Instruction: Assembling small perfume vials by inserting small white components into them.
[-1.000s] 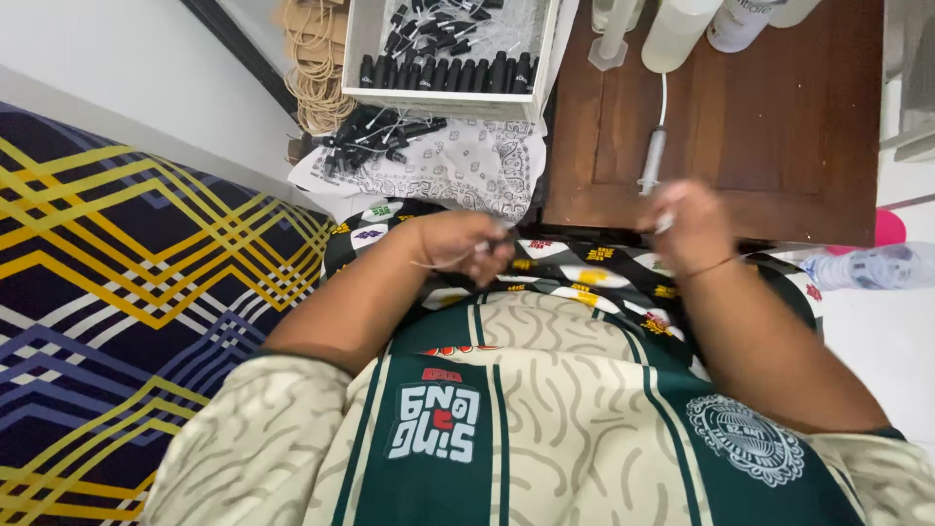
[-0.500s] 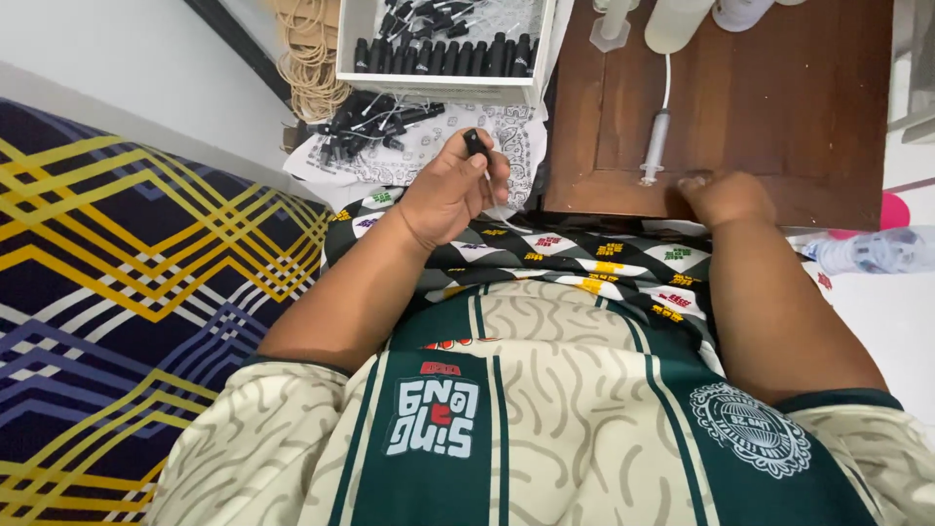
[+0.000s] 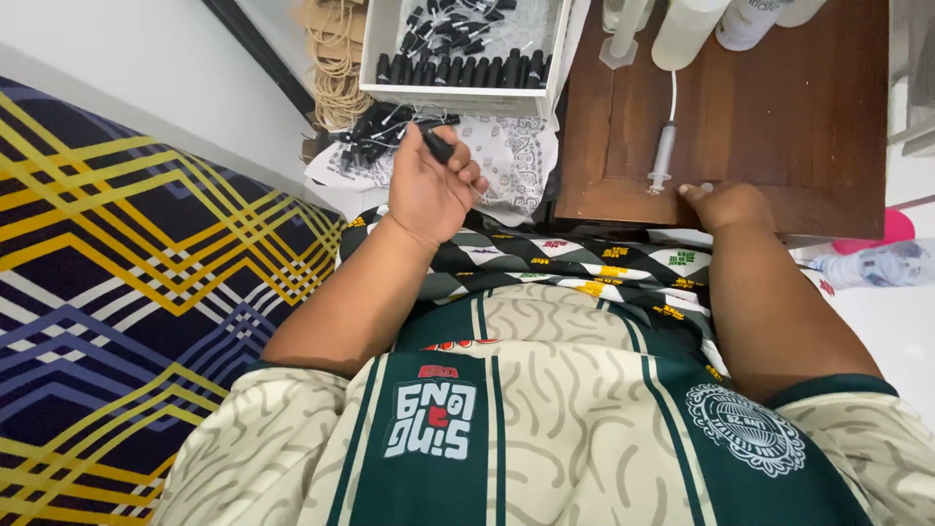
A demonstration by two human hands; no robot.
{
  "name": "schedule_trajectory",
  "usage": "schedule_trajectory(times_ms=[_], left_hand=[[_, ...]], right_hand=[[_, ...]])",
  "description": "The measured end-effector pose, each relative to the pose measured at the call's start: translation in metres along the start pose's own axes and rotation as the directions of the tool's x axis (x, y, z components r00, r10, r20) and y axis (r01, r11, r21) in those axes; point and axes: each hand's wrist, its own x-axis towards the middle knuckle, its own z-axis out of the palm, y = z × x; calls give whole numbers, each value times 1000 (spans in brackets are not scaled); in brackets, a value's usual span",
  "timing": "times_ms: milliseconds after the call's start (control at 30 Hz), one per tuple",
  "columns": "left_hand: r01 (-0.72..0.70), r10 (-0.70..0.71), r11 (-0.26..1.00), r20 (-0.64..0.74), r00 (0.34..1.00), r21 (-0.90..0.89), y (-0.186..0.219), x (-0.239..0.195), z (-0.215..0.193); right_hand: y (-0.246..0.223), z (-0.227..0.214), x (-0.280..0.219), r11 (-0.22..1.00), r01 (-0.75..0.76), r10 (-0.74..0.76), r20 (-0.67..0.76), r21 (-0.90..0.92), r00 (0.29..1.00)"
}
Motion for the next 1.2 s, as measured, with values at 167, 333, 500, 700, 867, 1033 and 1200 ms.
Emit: schedule_trajectory(times_ms=[167, 333, 500, 700, 867, 1033, 1200], left_hand=[[-82, 71, 995, -163, 984, -63, 8, 4, -13], [-177, 135, 976, -287, 948, -124, 13, 4, -24], [-157, 122, 980, -255, 959, -124, 15, 8, -30], [-144, 108, 982, -263, 959, -121, 15, 6, -28], [-165, 129, 980, -268, 955, -113, 14, 2, -21], [-166, 138, 982, -257, 956, -91, 13, 5, -26], [-168, 140, 978, -215, 967, -122, 12, 1, -19]], right_hand=[[21, 15, 19, 971, 83, -32, -221, 226, 975], [44, 35, 54, 925, 149, 0, -389, 351, 921], [53, 48, 83, 907, 226, -41, -460, 356, 887], [49, 42, 57, 851, 249, -27, -435, 462, 900], [52, 44, 56, 824, 292, -49, -453, 486, 890], [49, 41, 48, 816, 294, -49, -446, 498, 893], [54, 50, 63, 784, 344, -62, -486, 516, 872]])
